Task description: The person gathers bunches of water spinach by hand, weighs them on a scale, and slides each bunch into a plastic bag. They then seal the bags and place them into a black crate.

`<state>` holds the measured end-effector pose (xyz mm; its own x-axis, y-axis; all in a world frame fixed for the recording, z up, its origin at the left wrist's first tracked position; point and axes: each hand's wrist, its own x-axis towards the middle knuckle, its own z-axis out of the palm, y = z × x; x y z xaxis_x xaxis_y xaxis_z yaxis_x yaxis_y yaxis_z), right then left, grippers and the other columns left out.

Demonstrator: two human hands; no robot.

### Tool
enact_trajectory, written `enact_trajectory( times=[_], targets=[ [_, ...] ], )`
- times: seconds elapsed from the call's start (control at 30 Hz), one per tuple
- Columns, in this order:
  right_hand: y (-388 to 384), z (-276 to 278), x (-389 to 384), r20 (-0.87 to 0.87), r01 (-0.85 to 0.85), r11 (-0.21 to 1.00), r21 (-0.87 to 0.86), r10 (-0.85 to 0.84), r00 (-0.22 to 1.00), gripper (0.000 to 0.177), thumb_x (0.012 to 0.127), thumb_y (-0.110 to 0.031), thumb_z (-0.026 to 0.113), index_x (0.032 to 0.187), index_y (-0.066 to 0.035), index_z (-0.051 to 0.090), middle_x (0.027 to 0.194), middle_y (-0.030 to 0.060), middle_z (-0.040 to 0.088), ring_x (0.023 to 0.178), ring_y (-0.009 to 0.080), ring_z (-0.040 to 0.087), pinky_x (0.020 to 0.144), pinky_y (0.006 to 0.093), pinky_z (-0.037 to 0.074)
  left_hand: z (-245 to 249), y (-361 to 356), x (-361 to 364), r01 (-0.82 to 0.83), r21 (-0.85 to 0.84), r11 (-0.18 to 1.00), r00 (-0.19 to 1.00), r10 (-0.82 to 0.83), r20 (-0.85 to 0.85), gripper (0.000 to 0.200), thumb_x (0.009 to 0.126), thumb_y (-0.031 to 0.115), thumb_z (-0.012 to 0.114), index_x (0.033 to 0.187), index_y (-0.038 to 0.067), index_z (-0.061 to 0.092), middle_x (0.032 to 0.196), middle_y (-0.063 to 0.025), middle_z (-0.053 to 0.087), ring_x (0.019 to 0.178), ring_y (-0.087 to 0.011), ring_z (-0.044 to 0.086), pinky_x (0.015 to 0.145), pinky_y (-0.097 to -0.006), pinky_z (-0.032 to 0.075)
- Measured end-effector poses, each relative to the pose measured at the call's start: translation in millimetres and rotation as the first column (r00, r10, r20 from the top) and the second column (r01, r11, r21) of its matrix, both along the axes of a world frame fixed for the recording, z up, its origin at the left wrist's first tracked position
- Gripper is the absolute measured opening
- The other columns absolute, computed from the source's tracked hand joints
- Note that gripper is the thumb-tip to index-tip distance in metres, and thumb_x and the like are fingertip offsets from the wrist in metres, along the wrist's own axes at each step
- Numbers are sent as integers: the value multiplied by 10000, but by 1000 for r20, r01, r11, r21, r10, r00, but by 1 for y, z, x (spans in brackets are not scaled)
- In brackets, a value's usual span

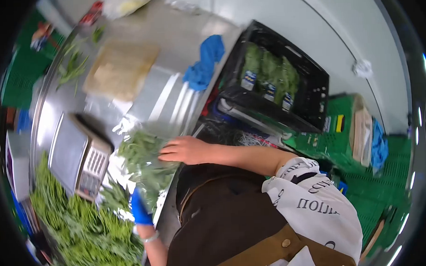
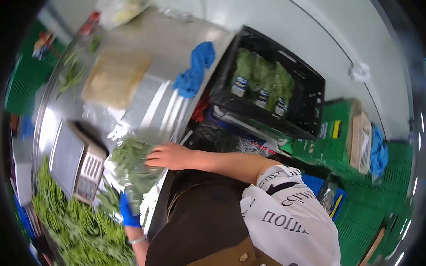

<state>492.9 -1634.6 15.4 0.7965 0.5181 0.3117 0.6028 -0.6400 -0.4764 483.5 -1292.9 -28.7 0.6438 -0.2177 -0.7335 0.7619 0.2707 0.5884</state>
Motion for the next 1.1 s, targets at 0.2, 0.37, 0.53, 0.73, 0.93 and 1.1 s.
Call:
enact_trajectory(
  times=[0.2,0.37,0.53,0.73,0.93,1.1],
  targets=[
    [-66,137,34,-15,-48,961,272,54,998,392,643,-25,602,1032,-70,624,956,75,643,797,285,596,635,376,480,49,-6,73,208,357,910,491,-413,767,597,870,241,585,1370,22,344,1335,-104,437,1182,-246,459,1020,-374,379],
    [-161,165,10,-230,179,732,658,-30,973,361,733,-11,581,1094,-28,584,1012,65,631,889,221,620,712,350,501,11,-118,81,507,-257,823,779,-310,545,498,938,324,535,1324,32,416,1309,-113,474,1164,-193,478,1013,-330,378],
    [-250,85,-68,-487,467,143,873,174,856,877,817,-258,652,1452,-8,101,1391,156,359,1293,251,359,1069,372,298,125,-333,34,197,34,980,881,-192,431,153,926,179,577,990,45,615,840,-13,621,703,-94,551,619,-249,422],
    [-286,52,-151,-789,772,-165,615,-115,604,826,696,-127,785,1381,-35,333,1295,121,488,1141,211,489,977,343,388,93,-442,17,565,-5,825,750,-512,418,413,958,275,512,1264,-2,496,1198,-96,565,1048,-173,559,911,-283,436],
    [-426,24,-256,-863,717,-482,504,-319,392,525,737,-77,712,1222,-32,515,1075,85,616,986,193,575,877,346,445,78,-481,21,701,-12,713,652,-634,416,442,979,313,446,1260,-24,497,1132,-141,610,1030,-239,591,930,-349,462],
    [-515,-70,-317,-921,831,-446,333,-341,186,517,779,-187,699,1245,-48,524,1161,66,593,1051,201,550,935,355,409,58,-433,10,646,55,761,723,-634,273,341,943,190,480,1199,-29,536,1101,-143,625,1007,-225,605,901,-342,478]
  ],
)
